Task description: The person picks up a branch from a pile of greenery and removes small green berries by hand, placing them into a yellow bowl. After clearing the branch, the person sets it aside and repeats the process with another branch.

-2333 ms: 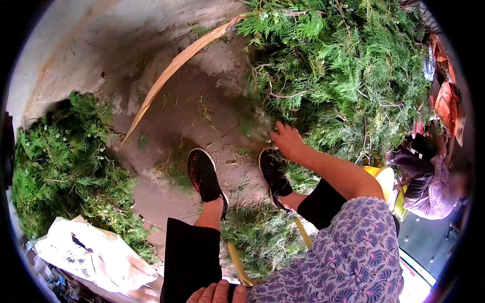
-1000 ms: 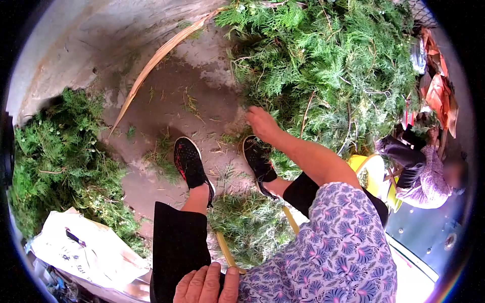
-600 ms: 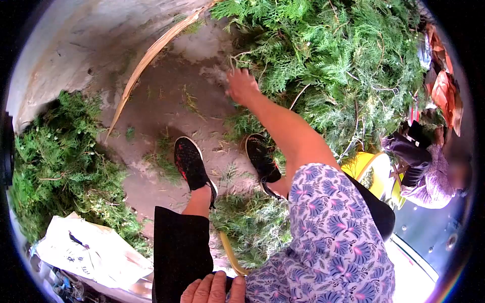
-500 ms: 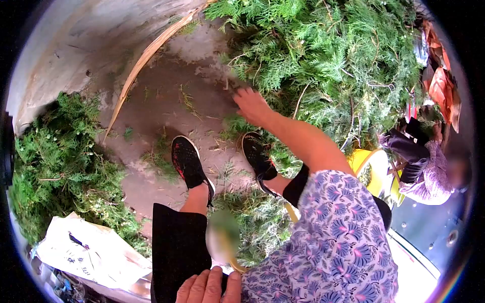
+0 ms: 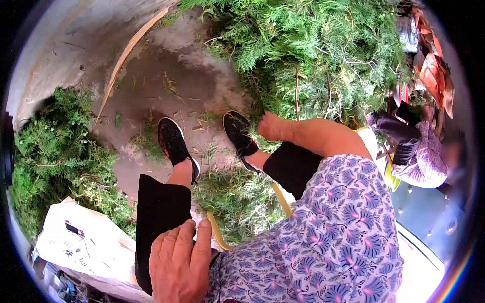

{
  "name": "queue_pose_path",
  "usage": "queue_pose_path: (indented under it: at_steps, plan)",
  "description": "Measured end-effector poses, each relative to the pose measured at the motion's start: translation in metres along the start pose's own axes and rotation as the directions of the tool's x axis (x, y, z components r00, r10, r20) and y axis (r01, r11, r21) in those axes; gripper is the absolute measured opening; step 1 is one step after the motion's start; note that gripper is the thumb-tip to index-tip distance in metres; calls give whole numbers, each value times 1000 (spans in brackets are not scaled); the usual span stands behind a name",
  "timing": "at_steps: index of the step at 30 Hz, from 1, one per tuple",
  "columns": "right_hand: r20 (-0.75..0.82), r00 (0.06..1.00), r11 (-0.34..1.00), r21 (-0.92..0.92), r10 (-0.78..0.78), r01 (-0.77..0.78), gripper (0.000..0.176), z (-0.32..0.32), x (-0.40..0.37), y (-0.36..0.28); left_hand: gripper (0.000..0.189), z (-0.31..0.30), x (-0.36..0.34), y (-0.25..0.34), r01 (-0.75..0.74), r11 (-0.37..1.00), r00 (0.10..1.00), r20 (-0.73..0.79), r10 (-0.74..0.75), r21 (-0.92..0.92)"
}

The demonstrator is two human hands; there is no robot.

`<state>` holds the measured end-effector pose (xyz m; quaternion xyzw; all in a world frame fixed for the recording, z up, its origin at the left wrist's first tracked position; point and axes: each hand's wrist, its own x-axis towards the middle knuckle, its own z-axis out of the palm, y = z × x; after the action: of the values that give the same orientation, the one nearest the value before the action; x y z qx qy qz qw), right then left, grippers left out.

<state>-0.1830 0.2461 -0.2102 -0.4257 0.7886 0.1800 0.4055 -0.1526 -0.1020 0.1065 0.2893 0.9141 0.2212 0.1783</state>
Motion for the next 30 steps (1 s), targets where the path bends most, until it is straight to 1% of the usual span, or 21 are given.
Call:
queue_pose_path:
  at_steps: [1, 3, 4, 6, 8, 9, 10, 12, 14, 15, 17, 18, 19, 21, 22, 24, 25, 27, 28, 29, 30]
  plan:
    - [96, 994, 998, 39, -50, 47, 21, -1, -4, -4, 38, -3, 0, 3, -1, 1000, 1000, 1, 1, 1]
    - [70, 998, 996, 84, -7, 1, 17, 0, -7, -2, 42, -13, 3, 8, 63, 996, 997, 58, -59, -68]
    - [-74, 997, 986, 169, 7, 5, 16, -10, -7, 3, 42, -13, 4, 8, 61, 996, 997, 49, -59, -59]
    - [-329, 942, 928, 368, 66, 63, 18, -28, -1, 17, 41, -11, 3, 8, 37, 997, 999, 43, -34, -64]
    - [-215, 898, 758, 628, 384, -174, 17, -57, 26, 32, 41, -10, 5, 8, 35, 998, 998, 47, -32, -49]
    - [-348, 786, 700, 700, 510, -144, 24, -76, 35, 42, 41, -10, 6, 8, 38, 999, 998, 51, -36, -39]
    - [-451, 638, 643, 761, 624, -91, 34, -97, 45, 52, 40, -11, 7, 8, 41, 998, 998, 57, -39, -47]
    - [-383, 466, 412, 910, 797, 43, 52, -129, 71, 79, 40, -14, 9, 7, 41, 998, 997, 73, -37, -48]
    - [-355, 474, 411, 911, 806, -18, 62, -149, 105, 108, 38, -14, 9, 7, 34, 998, 996, 84, -29, -51]
    - [-359, 473, 412, 911, 805, -10, 62, -157, 122, 117, 38, -16, 12, 7, 37, 998, 996, 83, -33, -44]
    - [-166, 519, 296, 938, 838, -178, 64, -183, 140, 119, 38, -23, 17, 5, -2, 1000, 995, 103, 4, -19]
    - [-88, 565, 311, 897, 821, -313, 54, -196, 135, 115, 39, -24, 16, 4, -1, 999, 993, 117, 7, -45]
    - [-88, 565, 311, 898, 820, -311, 54, -195, 132, 105, 39, -25, 16, 4, 0, 999, 993, 118, 5, -43]
    - [-81, 631, 393, 841, 771, -372, 35, -186, 125, 88, 42, -28, 16, 6, 20, 999, 991, 135, -13, -44]
    - [-87, 630, 398, 838, 772, -372, 35, -179, 118, 77, 42, -28, 14, 7, 20, 999, 992, 128, -14, -43]
    - [-225, 496, 381, 893, 838, -239, 17, -156, 98, 59, 44, -22, 8, 9, 118, 991, 966, 237, -100, -64]
    - [-228, 489, 382, 892, 842, -241, 17, -147, 85, 55, 44, -15, 6, 7, 112, 992, 968, 232, -94, -63]
    - [-419, 406, 480, 876, 812, -54, 11, -134, 58, 48, 48, -2, 1, 0, 7, 1000, 999, 35, -8, 8]
    - [-472, 392, 531, 846, 789, -49, 11, -134, 38, 49, 49, -2, 1, 1, 7, 1000, 999, 39, -7, 3]
    - [-474, 380, 532, 845, 794, -57, 11, -132, 23, 46, 49, -5, 1, 3, -6, 1000, 999, 32, 6, 5]
    - [-485, 336, 511, 859, 807, 14, 10, -131, 10, 45, 48, -8, 4, 7, 34, 999, 998, 51, -33, -16]
